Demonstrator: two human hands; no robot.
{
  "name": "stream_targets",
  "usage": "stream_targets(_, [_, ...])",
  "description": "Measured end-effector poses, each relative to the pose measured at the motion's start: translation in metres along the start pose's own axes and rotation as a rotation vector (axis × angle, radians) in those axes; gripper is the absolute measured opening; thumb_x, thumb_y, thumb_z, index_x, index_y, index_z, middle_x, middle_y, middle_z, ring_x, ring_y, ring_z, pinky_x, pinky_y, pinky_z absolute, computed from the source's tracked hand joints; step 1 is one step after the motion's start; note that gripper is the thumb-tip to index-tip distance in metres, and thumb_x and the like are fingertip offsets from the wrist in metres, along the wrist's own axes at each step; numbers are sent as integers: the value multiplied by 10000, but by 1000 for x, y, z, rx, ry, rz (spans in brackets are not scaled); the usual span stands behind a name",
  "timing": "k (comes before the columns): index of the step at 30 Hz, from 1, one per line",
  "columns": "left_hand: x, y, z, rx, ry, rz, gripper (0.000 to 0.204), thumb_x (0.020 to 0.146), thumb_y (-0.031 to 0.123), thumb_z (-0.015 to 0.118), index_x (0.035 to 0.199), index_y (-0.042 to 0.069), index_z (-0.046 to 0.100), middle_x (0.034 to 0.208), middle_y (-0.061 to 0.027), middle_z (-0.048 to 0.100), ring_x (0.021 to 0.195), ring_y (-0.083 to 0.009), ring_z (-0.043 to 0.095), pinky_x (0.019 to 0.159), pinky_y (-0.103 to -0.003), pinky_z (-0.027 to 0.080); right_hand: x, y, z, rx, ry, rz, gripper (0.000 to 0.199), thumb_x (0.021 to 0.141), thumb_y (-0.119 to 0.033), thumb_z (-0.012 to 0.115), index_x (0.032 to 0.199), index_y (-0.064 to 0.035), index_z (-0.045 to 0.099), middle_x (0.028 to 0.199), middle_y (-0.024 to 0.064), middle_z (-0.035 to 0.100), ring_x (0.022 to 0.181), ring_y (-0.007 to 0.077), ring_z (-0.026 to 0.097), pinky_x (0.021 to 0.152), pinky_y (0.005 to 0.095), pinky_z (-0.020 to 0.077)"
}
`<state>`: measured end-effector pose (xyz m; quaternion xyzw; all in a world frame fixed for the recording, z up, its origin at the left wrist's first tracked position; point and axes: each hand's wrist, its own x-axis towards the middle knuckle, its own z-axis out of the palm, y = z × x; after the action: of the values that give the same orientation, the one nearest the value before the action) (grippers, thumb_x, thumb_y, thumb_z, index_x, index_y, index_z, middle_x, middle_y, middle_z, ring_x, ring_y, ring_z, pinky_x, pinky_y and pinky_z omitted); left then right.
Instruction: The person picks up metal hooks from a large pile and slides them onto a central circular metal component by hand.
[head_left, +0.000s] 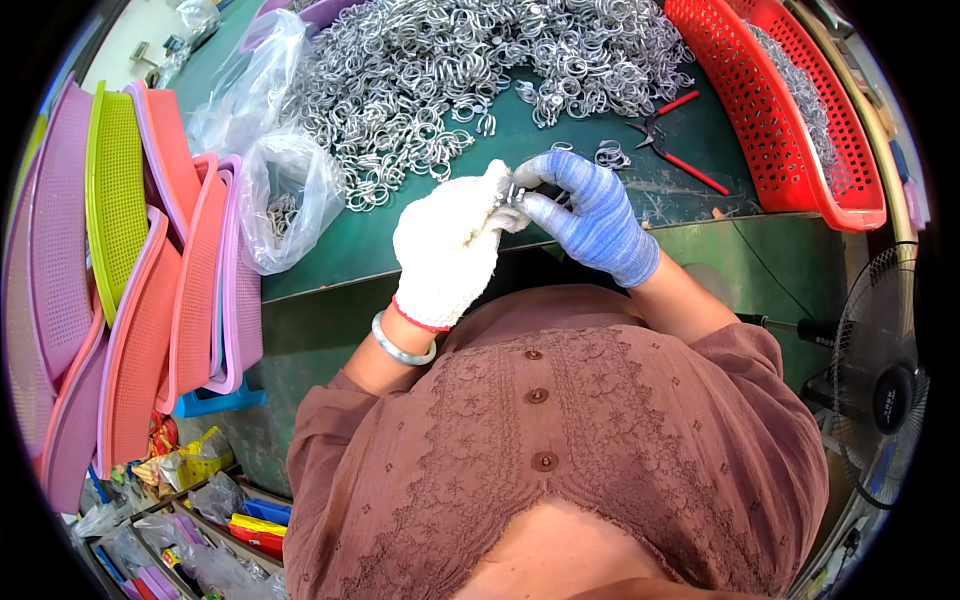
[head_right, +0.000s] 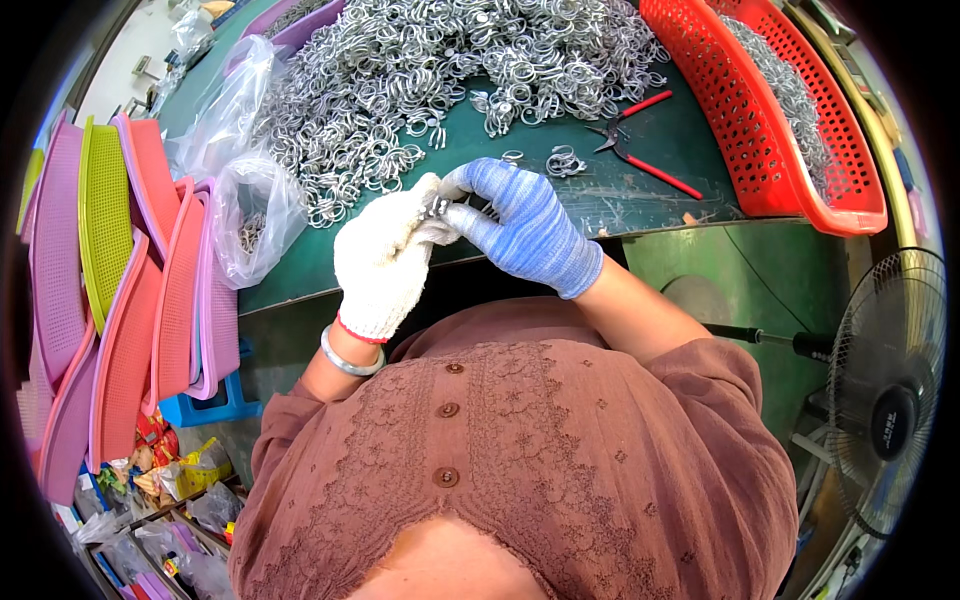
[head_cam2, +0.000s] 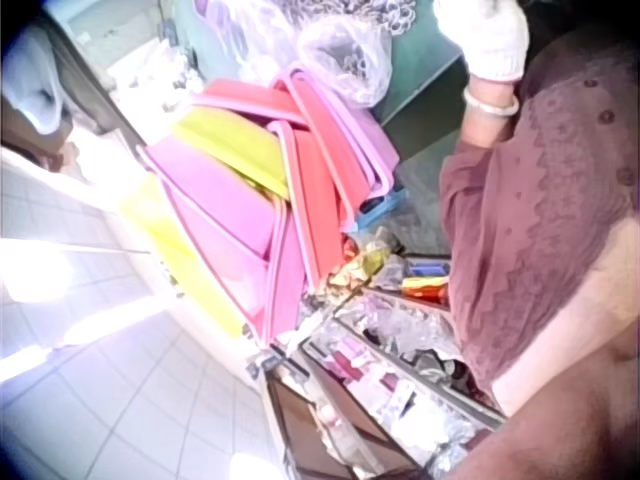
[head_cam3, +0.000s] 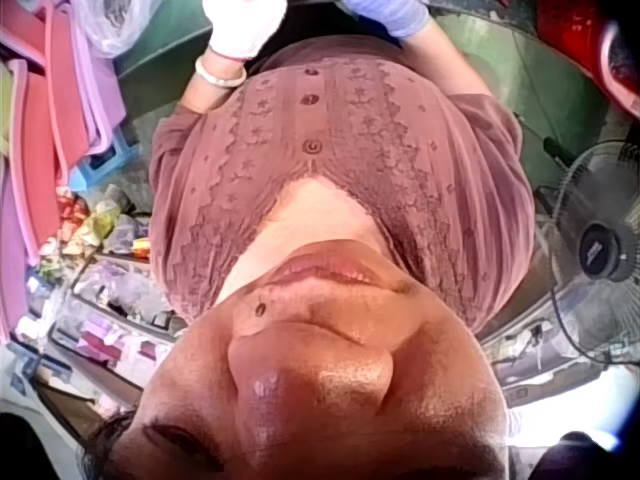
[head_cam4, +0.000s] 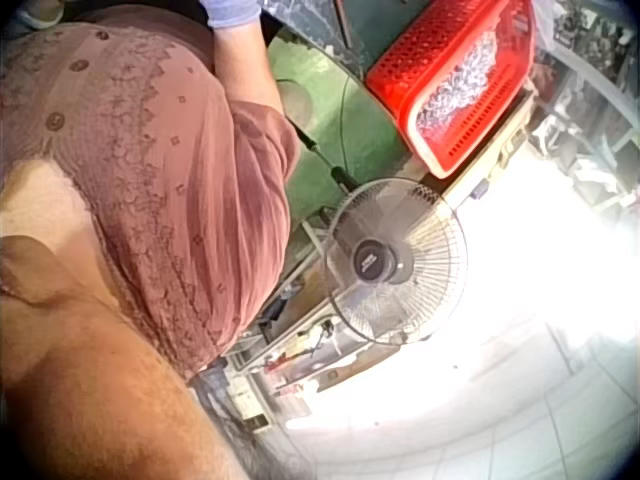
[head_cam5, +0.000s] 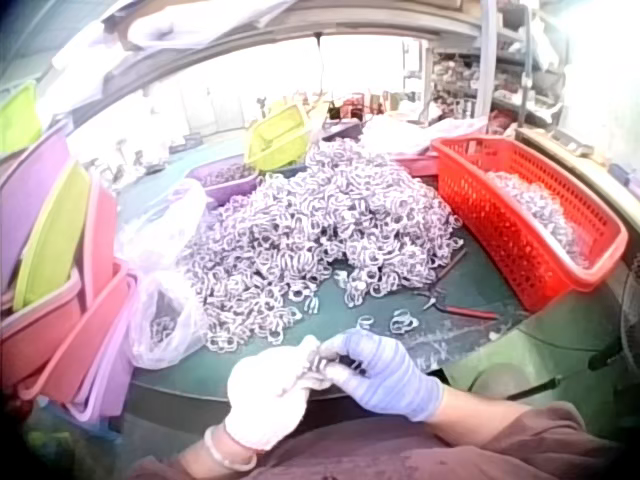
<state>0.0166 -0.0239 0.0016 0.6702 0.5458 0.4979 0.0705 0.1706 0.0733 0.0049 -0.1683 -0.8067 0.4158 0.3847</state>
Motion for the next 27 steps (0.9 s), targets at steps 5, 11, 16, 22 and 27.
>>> stream_targets(5, [0,2,1,-11,17,-1,409,768,-178,547,1138,-24,628,852,-111,662,718,-155,662,677,-243,538,0,-2,1,-15,3,32,176,830,-102,675,981,-19,638,872,130,652,762,233,666,668,307,526])
stream_targets(11, [0,1,0,-25,7,9,393,772,-171,558,1130,-24,628,846,-108,667,710,-160,669,673,-248,541,1,-5,0,-48,11,-12,161,808,-70,678,961,-35,641,850,127,640,758,267,648,686,326,512])
stream_targets(16, [1,2,-1,-23,1,2,378,774,-147,583,1127,-23,627,835,-103,667,712,-167,673,673,-252,541,1,-5,1,-125,55,-160,158,783,-47,686,932,-45,632,847,122,634,754,292,634,690,339,507])
stream_targets(22, [9,16,-26,295,51,14,512,635,106,817,1102,-5,641,893,-134,684,788,-263,676,742,-312,530,13,-18,-23,-210,101,-187,152,764,1,683,904,-36,638,814,117,631,716,253,629,658,311,511])
stream_targets(27, [1,9,-63,544,-94,-24,826,482,410,854,1123,-36,586,836,-130,630,750,-288,616,705,-340,498,30,-24,-116,-264,490,-232,156,865,22,625,1007,-33,658,941,30,660,820,93,605,741,228,494])
